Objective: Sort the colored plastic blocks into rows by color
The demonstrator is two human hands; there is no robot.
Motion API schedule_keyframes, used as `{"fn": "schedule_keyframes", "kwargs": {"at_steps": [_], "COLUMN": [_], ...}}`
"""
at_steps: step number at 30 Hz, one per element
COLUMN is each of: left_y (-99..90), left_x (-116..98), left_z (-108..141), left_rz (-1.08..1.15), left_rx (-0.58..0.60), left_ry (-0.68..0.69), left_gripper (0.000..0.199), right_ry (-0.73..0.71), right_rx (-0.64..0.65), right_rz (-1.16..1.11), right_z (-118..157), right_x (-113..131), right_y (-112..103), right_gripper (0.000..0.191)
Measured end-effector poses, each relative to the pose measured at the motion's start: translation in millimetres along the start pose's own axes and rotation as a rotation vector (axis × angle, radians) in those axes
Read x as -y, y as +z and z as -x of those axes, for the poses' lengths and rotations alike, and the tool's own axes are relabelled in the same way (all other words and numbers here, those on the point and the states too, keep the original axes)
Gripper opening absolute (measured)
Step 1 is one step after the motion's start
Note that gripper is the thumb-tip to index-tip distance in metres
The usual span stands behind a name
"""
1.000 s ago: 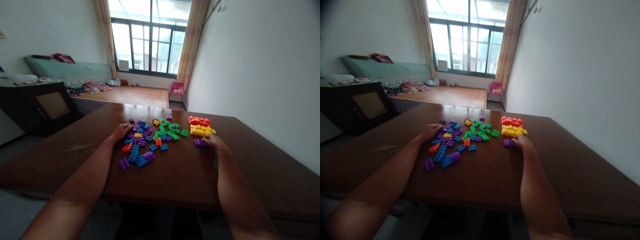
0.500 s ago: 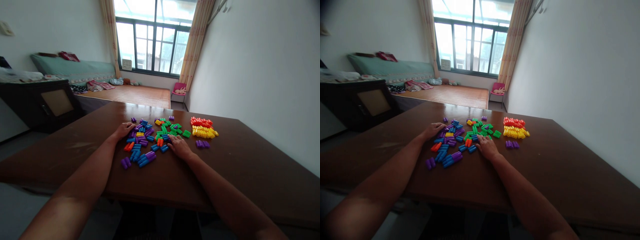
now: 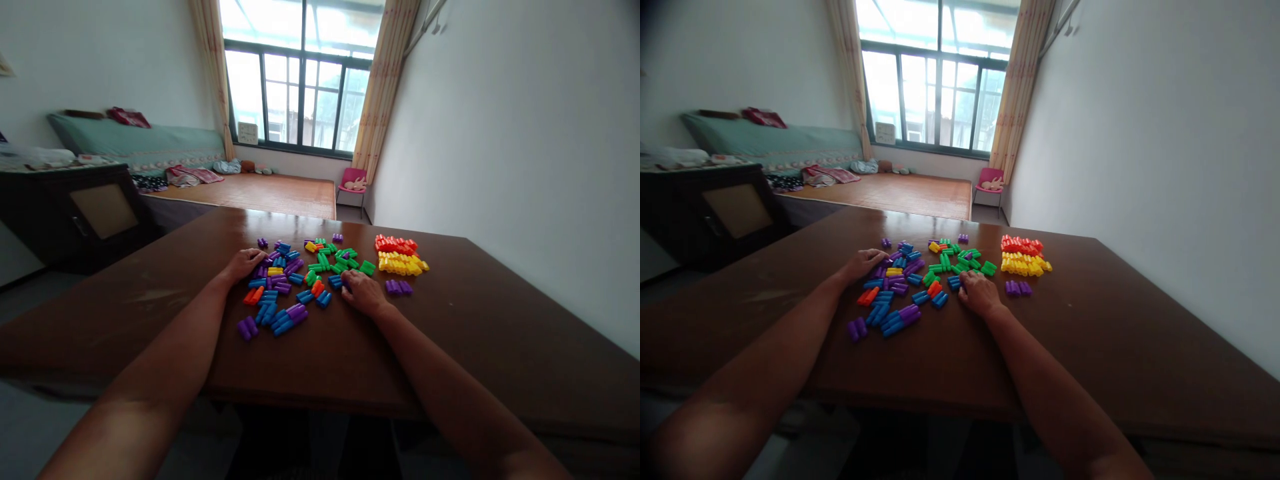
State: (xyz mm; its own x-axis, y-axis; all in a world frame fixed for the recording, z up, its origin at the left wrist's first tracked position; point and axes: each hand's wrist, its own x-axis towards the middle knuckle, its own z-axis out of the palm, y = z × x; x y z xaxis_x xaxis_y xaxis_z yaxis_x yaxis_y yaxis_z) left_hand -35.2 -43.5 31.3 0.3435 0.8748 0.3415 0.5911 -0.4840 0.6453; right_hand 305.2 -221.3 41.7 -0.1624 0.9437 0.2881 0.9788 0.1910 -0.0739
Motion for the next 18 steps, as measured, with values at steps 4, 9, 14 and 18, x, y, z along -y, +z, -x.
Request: {"fn": "schedule_keyframes", "kwargs": {"at_steps": [4,9,14,18], "left_y": [-0.2,-0.8,-0.8,-0.5], "left_x": [-1.1,-1.4,-0.4,1.2], "left_z": [-0.6,-1.2,-0.4,-0.3], "left_rz": [-0.014,-0.026,-0.043,-0.039], "left_rx": [-0.015,0.007,0.025,0.015], "left_ry": [0.007,0.008,0.0,-0.008], "left_gripper": [0.05,0.053,0.057,0.059], "right_ry": [0.02,0.057,0.075,0.212], "right_rx": [0.034,0.045,-0.019,-0.151], "right_rz": [0.057,0.085,-0.068,-0.239], "right_z": [0.1,2.3,-1.8,7.2], "right_x": [7.2,13.9,-10.7,-87.8], "right_y": [-6.3,-4.5,-11.4,-32.9], "right_gripper": [0.029,0.031,0.039,0.028]}}
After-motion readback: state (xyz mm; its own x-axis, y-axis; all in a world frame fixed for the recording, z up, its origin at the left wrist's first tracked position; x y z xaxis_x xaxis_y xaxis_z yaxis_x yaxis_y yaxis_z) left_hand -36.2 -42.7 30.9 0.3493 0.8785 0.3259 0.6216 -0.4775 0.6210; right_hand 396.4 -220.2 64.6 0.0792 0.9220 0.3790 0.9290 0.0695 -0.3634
